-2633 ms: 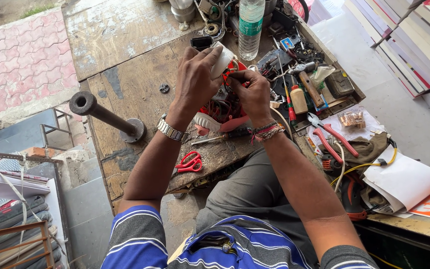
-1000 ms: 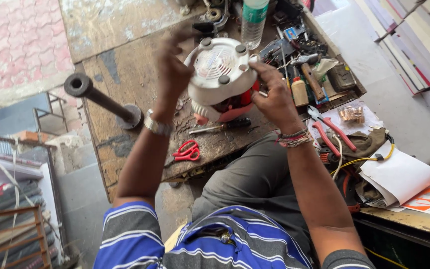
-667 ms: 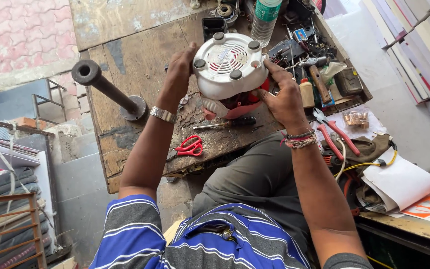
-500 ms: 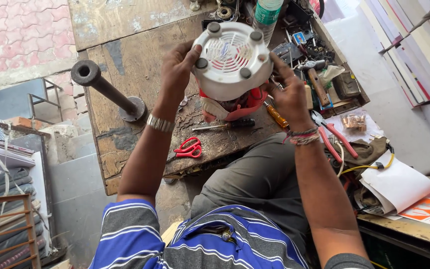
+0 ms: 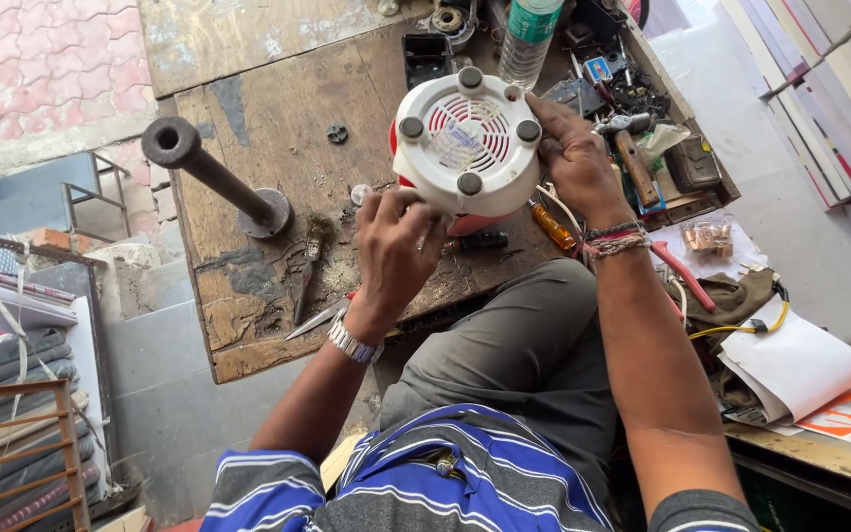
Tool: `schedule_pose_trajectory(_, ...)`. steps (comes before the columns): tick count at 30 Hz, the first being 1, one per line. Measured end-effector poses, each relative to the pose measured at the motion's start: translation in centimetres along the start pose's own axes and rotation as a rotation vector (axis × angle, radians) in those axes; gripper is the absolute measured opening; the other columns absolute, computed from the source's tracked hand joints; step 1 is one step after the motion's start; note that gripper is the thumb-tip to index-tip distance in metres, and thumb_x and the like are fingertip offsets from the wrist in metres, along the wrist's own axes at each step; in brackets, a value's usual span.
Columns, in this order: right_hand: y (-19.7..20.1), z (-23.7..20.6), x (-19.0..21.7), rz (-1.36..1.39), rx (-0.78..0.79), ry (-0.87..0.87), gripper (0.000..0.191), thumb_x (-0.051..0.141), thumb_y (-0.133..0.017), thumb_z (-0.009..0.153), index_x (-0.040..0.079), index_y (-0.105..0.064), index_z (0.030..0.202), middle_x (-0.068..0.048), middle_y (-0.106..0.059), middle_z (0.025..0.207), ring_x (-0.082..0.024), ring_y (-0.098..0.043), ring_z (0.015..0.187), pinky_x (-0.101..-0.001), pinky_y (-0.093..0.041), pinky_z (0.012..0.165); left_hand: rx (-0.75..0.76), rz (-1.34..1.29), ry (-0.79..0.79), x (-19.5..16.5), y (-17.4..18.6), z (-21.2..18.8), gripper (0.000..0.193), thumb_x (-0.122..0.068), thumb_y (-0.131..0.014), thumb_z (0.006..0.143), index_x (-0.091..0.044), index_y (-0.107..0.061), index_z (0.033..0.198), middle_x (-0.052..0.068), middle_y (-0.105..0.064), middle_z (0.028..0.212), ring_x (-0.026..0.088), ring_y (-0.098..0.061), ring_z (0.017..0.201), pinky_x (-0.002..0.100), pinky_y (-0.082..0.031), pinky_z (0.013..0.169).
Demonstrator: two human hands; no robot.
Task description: The person reassembles a small appliance by placing the white top cover onto the red base, aligning it, and then using a screwdriver to tighten multiple screws around the perimeter. The person rotates the unit to access different screw locations and continues tightening until the cover is secured.
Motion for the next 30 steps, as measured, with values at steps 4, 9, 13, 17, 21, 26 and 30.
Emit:
schedule_pose_trajectory(4, -0.2, -1.2, -2.8, 0.539, -0.060, -0.313, 0.052, 0.023, -0.051, 0.109, 0.007, -0.038, 0.156, -0.015, -0.058, 0.148, -0.025, -0.058, 0.133, -0.0353, -0.049, 0.114, 0.017, -0.195, 0.166, 1.9, -0.3, -1.4, 0.027, -0.031, -0.081, 0.090, -0.009, -0.071, 0.103, 0.011, -0.067, 0.107, 0.024, -0.061, 0.102, 0.040, -0.051, 0.087)
schedule_pose_trajectory(9, -3.0, -4.2, -2.8, 0.806, -0.085, -0.254, 0.075, 0.056, -0.037, 0.109, 0.001, -0.034, 0.160, -0.012, -0.051, 0.155, -0.021, -0.050, 0.145, -0.0350, -0.041, 0.121, 0.046, -0.792, 0.618, 6.5, -3.4, -1.4, 0.075, -0.057, -0.047, 0.108, 0.001, -0.037, 0.156, 0.027, -0.042, 0.158, 0.038, -0.046, 0.147, 0.047, -0.042, 0.121)
schedule_pose_trajectory(13, -6.3, -6.5, -2.3, 0.907, -0.084, -0.398, 0.086, 0.067, -0.035, 0.105, -0.001, -0.042, 0.157, -0.016, -0.054, 0.147, -0.024, -0.049, 0.130, -0.0358, -0.038, 0.109, 0.150, -0.950, 0.618, 7.8, -6.1, 0.9, 0.090, -0.064, -0.038, 0.103, 0.003, -0.022, 0.161, 0.031, -0.027, 0.165, 0.041, -0.037, 0.150, 0.045, -0.039, 0.121)
schedule_pose_trajectory(17, -7.2, -8.0, 1.1, 0.584, -0.184, -0.229, 0.089, 0.067, -0.048, 0.104, 0.001, -0.032, 0.162, -0.018, -0.051, 0.154, -0.029, -0.048, 0.143, -0.0402, -0.038, 0.121, 0.319, -1.242, 0.725, 11.2, -7.2, 3.5, 0.090, -0.063, -0.040, 0.102, 0.003, -0.029, 0.164, 0.037, -0.039, 0.160, 0.061, -0.041, 0.122, 0.052, -0.046, 0.092)
schedule_pose_trajectory(21, -6.0, -7.9, 3.8, 0.429, -0.206, -0.142, 0.116, 0.062, -0.074, 0.091, 0.009, -0.004, 0.167, -0.023, -0.035, 0.164, -0.035, -0.048, 0.148, -0.0451, -0.045, 0.124, 0.440, -1.083, 0.516, 12.1, -6.3, 5.6, 0.091, -0.067, -0.040, 0.101, 0.003, -0.035, 0.159, 0.032, -0.043, 0.159, 0.040, -0.041, 0.150, 0.042, -0.040, 0.122)
schedule_pose_trajectory(26, -4.2, -6.8, 6.7, -0.177, -0.179, 0.072, 0.139, 0.039, -0.100, 0.069, 0.018, -0.003, 0.167, -0.033, -0.008, 0.168, -0.052, -0.024, 0.154, -0.0534, -0.039, 0.122, 0.545, -0.935, 0.524, 11.7, -6.6, 7.0, 0.090, -0.068, -0.041, 0.098, 0.000, -0.034, 0.155, 0.029, -0.043, 0.155, 0.042, -0.051, 0.140, 0.045, -0.047, 0.114)
schedule_pose_trajectory(30, -4.0, -6.2, 5.7, -0.005, -0.131, 0.007, 0.130, 0.041, -0.098, 0.076, 0.023, -0.010, 0.170, -0.028, -0.014, 0.174, -0.043, -0.034, 0.160, -0.0497, -0.045, 0.127, 0.558, -0.950, 0.552, 11.3, -6.4, 7.3, 0.092, -0.069, -0.044, 0.095, -0.001, -0.034, 0.157, 0.029, -0.050, 0.152, 0.039, -0.049, 0.143, 0.047, -0.043, 0.116)
Point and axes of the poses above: each hand's wrist, its own z-axis towards the middle knuckle, its own y-axis out of the back of the hand, x = y × z, the point moved 6 cm from there along z, towards the middle knuckle
